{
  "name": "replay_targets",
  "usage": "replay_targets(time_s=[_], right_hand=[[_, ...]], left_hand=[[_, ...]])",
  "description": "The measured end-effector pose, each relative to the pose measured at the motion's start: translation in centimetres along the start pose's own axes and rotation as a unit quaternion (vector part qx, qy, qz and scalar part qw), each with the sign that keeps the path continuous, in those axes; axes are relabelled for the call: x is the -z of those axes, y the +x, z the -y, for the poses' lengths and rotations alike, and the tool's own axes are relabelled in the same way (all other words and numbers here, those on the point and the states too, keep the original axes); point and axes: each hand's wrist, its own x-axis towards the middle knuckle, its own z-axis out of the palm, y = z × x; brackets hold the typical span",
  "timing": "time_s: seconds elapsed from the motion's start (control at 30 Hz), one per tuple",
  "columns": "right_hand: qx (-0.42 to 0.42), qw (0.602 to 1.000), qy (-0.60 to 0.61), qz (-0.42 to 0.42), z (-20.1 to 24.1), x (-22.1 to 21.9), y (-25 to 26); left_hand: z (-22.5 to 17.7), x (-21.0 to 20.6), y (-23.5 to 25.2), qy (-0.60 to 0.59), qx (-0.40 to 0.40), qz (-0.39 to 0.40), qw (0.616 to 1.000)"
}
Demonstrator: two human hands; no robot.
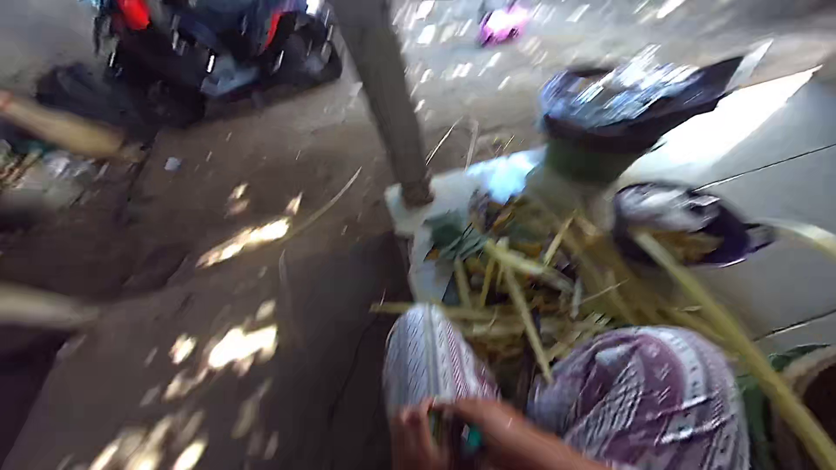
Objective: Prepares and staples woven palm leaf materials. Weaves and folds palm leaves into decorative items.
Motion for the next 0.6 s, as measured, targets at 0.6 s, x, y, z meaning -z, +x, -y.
replay_targets(time_s=[0.6], right_hand=[[-0.037, 0.984, 0.164, 0.059, -0.9, 0.9, 1.1]], left_hand=[[1.1, -1.4, -0.1, 0.018, -0.020, -0.080, 0.996]])
